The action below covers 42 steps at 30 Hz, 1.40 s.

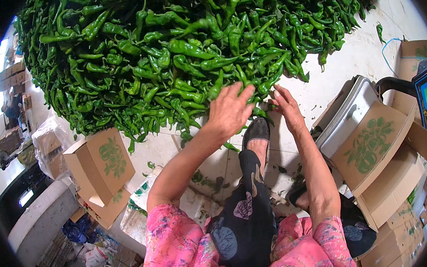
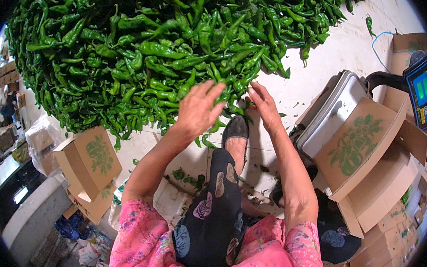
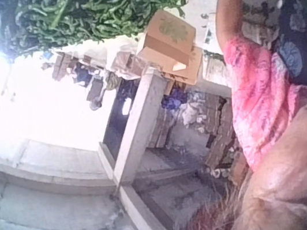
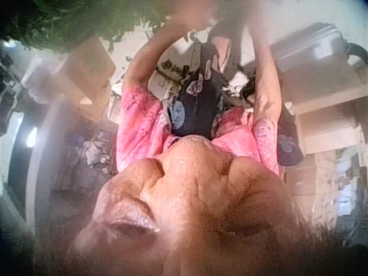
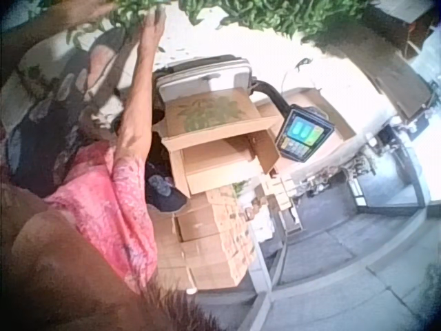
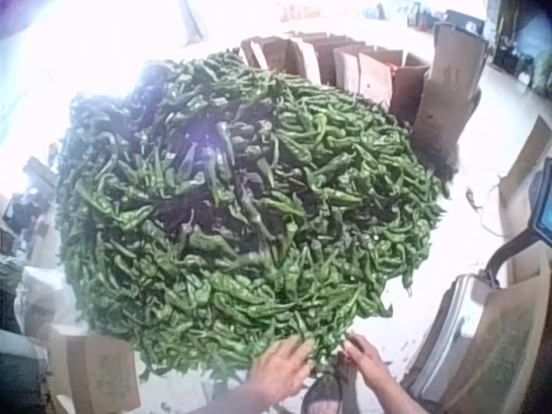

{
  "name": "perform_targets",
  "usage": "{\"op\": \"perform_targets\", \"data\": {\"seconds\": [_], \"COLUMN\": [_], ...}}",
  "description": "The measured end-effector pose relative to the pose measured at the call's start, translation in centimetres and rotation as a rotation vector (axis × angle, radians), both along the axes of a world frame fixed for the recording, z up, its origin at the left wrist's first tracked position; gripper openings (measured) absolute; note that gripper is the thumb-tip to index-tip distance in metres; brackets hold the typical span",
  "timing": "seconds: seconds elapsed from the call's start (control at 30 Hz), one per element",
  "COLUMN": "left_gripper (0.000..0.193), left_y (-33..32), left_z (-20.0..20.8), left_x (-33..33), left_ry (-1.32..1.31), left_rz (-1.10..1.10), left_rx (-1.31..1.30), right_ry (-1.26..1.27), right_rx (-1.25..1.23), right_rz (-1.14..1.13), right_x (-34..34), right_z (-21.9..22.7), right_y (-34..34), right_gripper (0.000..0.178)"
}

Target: The person packs green peppers from a pile on the floor into cardboard boxes, seals them using a yellow tape dispenser, and weighs the boxes on a digital scale.

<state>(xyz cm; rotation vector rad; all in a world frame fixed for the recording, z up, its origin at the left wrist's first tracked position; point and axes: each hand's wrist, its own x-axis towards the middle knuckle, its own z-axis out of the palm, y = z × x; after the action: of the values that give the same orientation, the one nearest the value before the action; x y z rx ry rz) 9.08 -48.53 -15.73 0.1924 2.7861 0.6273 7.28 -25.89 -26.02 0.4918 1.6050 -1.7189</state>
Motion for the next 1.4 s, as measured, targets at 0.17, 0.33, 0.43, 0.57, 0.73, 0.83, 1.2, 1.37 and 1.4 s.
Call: {"op": "perform_targets", "data": {"seconds": [0.17,0.33,0.43,0.57,0.73,0.83,1.2,1.37,1.4], "left_gripper": [0.048,0.071,0.071,0.061,0.059,0.043,0.025,0.014,0.018], "left_y": [-6.6,-5.3,-2.0,1.6,4.9,3.6,-19.4,-15.7,-13.7], "left_z": [3.7,0.4,-3.0,-3.8,-2.9,-0.2,5.7,4.5,5.2], "left_x": [-9.8,-14.1,-10.9,-7.7,0.0,-0.5,-14.1,-10.6,-9.2], "left_ry": [0.696,0.48,0.521,0.315,0.183,0.085,0.646,0.574,0.432], "left_rz": [0.216,0.152,0.113,0.054,-0.03,0.025,0.077,0.062,0.165], "left_rx": [-0.182,-0.352,-0.199,0.18,0.045,0.163,-0.704,-0.207,0.046], "right_ry": [0.04,-0.043,-0.09,-0.127,-0.145,-0.138,-0.131,-0.068,-0.07], "right_rx": [0.01,-0.251,-0.142,-0.246,-0.302,-0.328,-0.036,0.028,0.036], "right_rz": [-0.132,-0.319,-0.293,-0.236,-0.245,-0.289,-0.239,-0.217,-0.229], "right_x": [-0.9,-5.0,-5.1,-2.9,-0.9,-0.7,1.0,2.5,2.7], "right_z": [-0.5,-1.2,0.4,-3.7,-0.5,-0.9,-1.3,-0.5,-0.4], "right_y": [1.4,-0.3,-2.7,0.4,-0.1,1.5,4.2,5.2,6.1], "right_gripper": [0.061,0.061,0.043,0.046,0.036,0.037,0.037,0.035,0.035]}}
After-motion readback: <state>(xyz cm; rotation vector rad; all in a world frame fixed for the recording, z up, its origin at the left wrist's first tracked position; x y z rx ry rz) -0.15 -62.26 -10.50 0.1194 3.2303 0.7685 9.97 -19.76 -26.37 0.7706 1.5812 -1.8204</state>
